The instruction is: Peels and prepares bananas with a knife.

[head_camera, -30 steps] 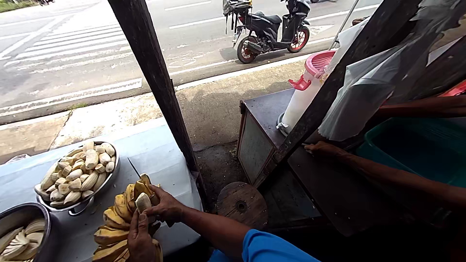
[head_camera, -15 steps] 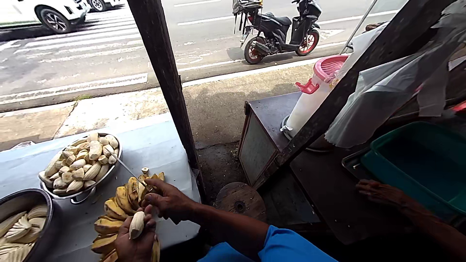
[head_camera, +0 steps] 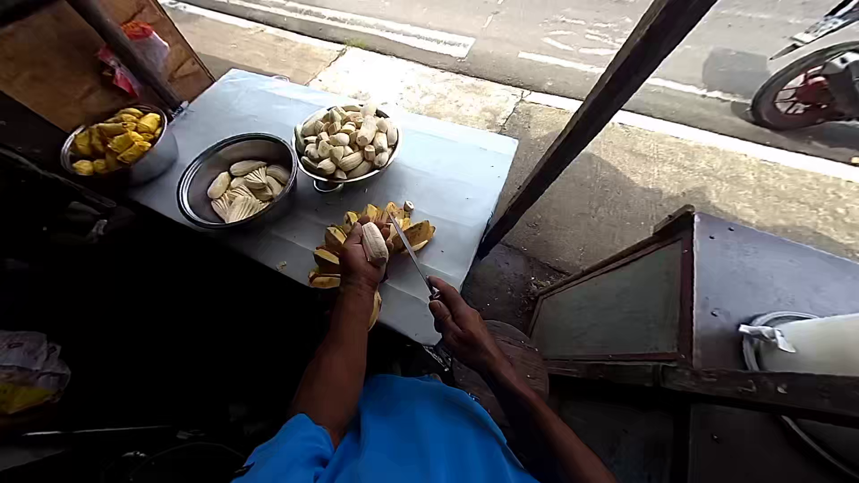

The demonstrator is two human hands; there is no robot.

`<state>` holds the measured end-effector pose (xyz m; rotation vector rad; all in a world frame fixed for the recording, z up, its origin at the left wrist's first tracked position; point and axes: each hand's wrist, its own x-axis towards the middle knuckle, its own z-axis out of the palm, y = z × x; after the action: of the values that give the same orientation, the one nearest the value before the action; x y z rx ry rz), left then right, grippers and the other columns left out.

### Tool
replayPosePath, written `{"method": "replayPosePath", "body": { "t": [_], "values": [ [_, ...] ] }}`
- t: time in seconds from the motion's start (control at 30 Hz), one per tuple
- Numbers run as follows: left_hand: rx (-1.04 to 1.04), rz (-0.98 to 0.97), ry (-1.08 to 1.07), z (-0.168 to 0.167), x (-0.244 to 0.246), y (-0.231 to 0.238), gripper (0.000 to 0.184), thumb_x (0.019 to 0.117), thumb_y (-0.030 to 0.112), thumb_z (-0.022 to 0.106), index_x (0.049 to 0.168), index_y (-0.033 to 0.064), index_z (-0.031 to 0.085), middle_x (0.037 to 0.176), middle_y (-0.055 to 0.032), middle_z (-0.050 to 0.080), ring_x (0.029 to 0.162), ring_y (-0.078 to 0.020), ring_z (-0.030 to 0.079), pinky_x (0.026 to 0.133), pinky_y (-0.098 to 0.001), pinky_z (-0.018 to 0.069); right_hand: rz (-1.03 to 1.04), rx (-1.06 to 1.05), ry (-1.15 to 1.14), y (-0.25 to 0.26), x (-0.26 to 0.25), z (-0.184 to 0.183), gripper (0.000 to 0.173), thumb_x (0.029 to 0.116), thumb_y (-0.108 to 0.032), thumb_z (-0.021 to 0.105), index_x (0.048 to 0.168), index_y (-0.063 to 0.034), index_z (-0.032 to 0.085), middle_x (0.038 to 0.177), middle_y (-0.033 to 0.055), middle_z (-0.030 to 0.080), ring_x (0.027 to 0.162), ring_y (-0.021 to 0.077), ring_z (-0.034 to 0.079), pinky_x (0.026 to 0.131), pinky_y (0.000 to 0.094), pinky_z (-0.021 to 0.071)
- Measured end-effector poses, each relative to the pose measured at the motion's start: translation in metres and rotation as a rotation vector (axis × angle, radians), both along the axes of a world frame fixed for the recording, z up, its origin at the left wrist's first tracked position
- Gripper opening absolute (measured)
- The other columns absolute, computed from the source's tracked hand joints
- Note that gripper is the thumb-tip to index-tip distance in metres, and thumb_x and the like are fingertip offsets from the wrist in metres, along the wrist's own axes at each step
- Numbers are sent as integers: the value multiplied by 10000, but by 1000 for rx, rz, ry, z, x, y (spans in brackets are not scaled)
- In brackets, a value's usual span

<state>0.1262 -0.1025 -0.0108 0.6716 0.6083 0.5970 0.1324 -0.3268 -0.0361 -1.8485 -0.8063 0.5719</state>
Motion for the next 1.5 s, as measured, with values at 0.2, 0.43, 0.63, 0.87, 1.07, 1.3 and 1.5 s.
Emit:
{"method": "replayPosePath", "body": {
  "t": [0.2,0.43,0.63,0.87,1.07,1.3,1.5],
  "values": [
    [-27,17,-24,-5,4,5,347,1112,306,295,1251,119,553,986,-77,694,815,-197,697,645,-333,579,61,-118,-192,-15,-23,6,496,1097,-394,381,1522,-157,475,909,38,698,719,158,656,672,412,574],
    [-2,-32,-25,-2,-6,-16,401,1122,323,226,1292,140,539,1045,-68,696,827,-178,699,681,-327,588,110,-161,-240,12,2,6,491,1103,-417,350,1498,-159,485,871,72,679,716,223,657,680,469,559],
    [17,-75,-46,12,-21,-35,335,1096,345,326,1297,216,562,1095,-35,686,807,-137,681,668,-289,575,95,-136,-240,17,7,5,485,1103,-414,354,1521,-191,459,828,53,659,672,200,635,654,451,553],
    [27,-60,-135,13,-21,-38,359,1108,337,311,1316,179,556,1123,-55,679,855,-157,687,760,-342,594,81,-137,-243,25,16,8,467,1101,-409,355,1482,-179,498,797,49,644,668,195,622,658,446,539],
    [-42,-79,-90,16,-14,-29,356,1102,344,318,1287,182,576,1051,-51,692,806,-158,689,739,-343,598,79,-151,-185,18,12,8,472,1099,-398,361,1506,-190,478,788,38,640,636,173,611,632,424,541],
    [-81,51,-50,21,-2,-1,367,1115,269,288,1260,73,563,956,-109,681,755,-201,690,656,-342,597,101,-126,-183,-19,-25,13,512,1093,-428,357,1506,-160,499,866,8,691,672,119,637,625,373,564],
    [-63,-74,-31,18,-8,-34,360,1104,343,284,1258,186,569,1011,-52,690,792,-157,687,678,-311,583,61,-144,-245,20,9,12,474,1100,-414,357,1487,-183,501,816,44,657,673,187,628,652,441,542]
  ]
}}
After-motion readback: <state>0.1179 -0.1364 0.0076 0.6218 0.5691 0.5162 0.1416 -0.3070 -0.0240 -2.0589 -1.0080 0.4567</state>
